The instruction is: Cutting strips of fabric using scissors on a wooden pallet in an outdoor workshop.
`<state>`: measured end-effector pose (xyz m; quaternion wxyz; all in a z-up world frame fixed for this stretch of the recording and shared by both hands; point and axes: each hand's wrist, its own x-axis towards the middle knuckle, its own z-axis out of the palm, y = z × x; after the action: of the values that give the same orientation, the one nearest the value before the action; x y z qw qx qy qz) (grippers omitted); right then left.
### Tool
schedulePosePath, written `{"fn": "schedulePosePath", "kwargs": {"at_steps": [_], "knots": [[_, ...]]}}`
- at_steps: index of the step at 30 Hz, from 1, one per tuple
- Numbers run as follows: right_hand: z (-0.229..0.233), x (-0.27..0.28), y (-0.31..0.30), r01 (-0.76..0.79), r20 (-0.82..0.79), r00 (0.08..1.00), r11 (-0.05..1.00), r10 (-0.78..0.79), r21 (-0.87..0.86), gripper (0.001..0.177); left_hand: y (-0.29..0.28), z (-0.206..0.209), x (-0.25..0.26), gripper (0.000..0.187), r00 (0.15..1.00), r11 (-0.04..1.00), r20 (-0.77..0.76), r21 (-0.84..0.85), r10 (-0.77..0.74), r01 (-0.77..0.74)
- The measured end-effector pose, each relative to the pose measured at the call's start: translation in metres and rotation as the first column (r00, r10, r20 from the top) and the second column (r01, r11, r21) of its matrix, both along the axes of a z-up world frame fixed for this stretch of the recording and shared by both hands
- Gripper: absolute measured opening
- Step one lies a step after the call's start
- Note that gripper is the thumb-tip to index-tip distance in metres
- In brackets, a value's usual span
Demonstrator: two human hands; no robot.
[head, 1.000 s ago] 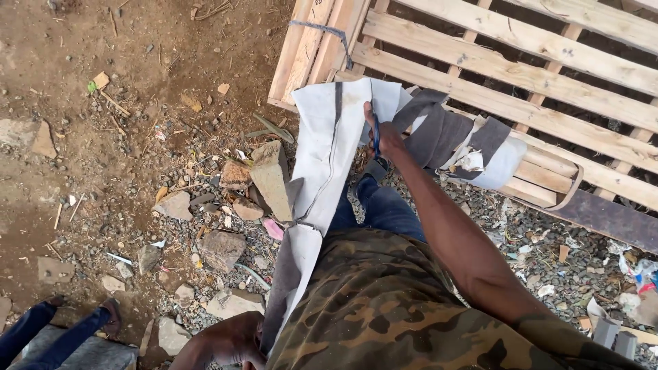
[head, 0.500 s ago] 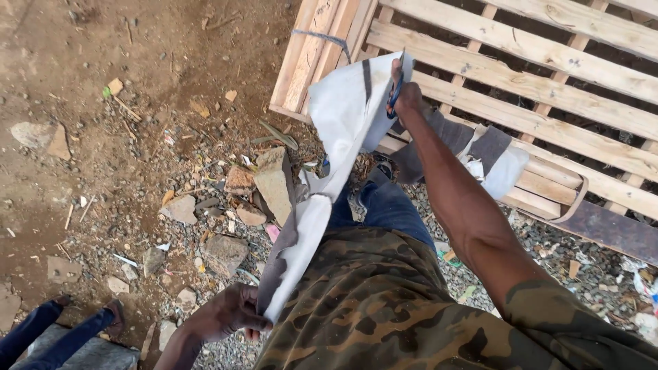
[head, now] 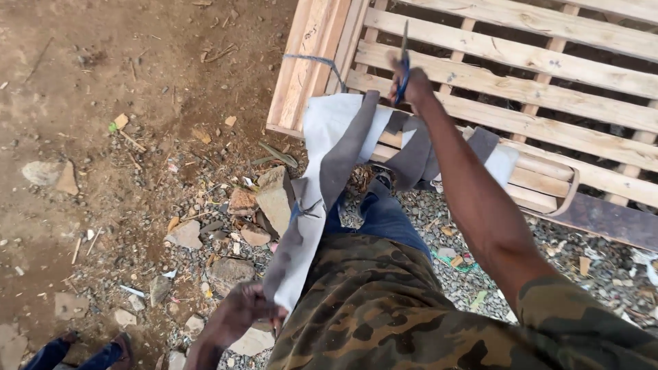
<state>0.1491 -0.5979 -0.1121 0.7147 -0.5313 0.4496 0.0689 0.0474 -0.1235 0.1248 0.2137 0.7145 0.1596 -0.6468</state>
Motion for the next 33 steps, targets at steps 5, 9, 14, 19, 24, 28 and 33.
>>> {"fn": "schedulePosePath", "kwargs": {"at_steps": [5,9,14,19,24,28,33], "knots": [[0.093,-0.084,0.096,-0.350,-0.025,0.937,0.937,0.349,-0.012,0.052,-0.073,-0.022,0.036,0.024,0.957,0.922,0.230,-0.379,0.179,-0.082],[0.137,-0.129,0.164,-0.106,0.015,0.994,0.948,0.107,0.300,0.059,-0.113,-0.058,0.051,0.028,0.907,0.723,-0.029,-0.593,0.421,-0.355],[0.054,-0.178,0.176,-0.089,0.136,0.989,0.967,0.057,0.238,0.036,-0.107,-0.100,0.058,0.023,1.000,0.584,0.007,-0.812,-0.002,0.007],[0.105,-0.164,0.199,-0.087,0.110,0.991,0.993,0.077,0.082,0.036,-0.091,-0.084,0.117,0.035,0.979,0.632,-0.057,-0.771,-0.194,0.080],[0.140,-0.152,0.222,-0.171,0.112,0.978,0.984,0.175,-0.039,0.030,-0.084,-0.140,0.168,0.035,0.963,0.712,0.172,-0.649,-0.207,0.269],[0.181,-0.133,0.224,-0.222,0.129,0.962,0.964,0.241,-0.144,0.034,-0.095,-0.304,0.162,0.086,0.299,0.203,0.817,-0.227,-0.493,0.953],[0.211,-0.146,0.161,-0.112,0.138,0.972,0.887,0.192,-0.449,0.048,-0.156,-0.376,0.187,0.029,-0.048,-0.091,0.776,-0.012,-0.629,0.996]]}}
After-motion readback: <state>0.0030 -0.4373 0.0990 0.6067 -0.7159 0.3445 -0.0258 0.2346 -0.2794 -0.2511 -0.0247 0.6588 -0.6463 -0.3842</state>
